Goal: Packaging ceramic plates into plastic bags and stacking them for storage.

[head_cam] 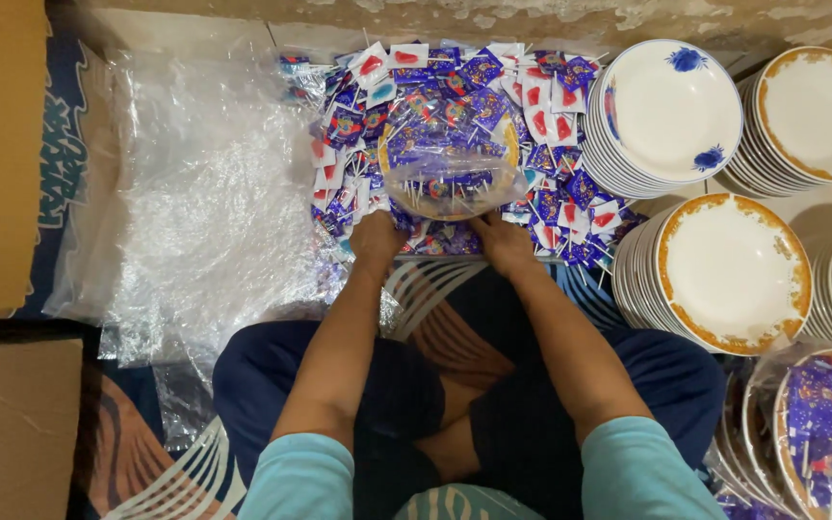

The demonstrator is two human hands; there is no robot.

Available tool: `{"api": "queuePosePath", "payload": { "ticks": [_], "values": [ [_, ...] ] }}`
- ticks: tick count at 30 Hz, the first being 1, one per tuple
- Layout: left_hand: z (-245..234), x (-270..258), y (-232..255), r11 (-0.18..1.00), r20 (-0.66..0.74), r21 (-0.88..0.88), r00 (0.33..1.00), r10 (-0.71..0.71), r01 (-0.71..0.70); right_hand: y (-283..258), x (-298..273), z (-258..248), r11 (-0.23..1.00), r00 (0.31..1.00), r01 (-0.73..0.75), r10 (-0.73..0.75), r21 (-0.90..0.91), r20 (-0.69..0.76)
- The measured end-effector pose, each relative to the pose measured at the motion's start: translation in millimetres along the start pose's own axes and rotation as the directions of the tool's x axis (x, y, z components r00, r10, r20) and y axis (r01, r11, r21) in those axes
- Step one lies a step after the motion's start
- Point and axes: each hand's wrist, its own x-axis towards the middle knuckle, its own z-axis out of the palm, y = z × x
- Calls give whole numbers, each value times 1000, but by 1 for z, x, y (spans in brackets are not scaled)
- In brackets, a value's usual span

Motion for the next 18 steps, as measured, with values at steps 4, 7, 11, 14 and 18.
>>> {"api": "queuePosePath", "payload": {
  "ticks": [4, 7, 11, 14, 18],
  "values": [
    [18, 13, -12, 1000, 5, -9, 1000, 6, -6, 10, -4, 25, 991, 957, 83, -108, -102, -268],
    [19, 11, -12, 1000, -34, 5, 999, 21, -20, 24, 1, 30, 981, 893, 138, -183, -136, -412],
    [20, 0, -11, 993, -57, 87, 994, 89, -84, 20, -8, -14, 995, 998, -58, 60, 79, -22],
    [49, 28, -20, 986, -61, 129, 992, 110, -102, 22, -13, -27, 986, 999, -51, 51, 157, 4],
    [47, 16, -16, 997, -117, -43, 992, 55, -60, 18, -14, -44, 951, 996, -20, -7, 309, 87]
  ]
}}
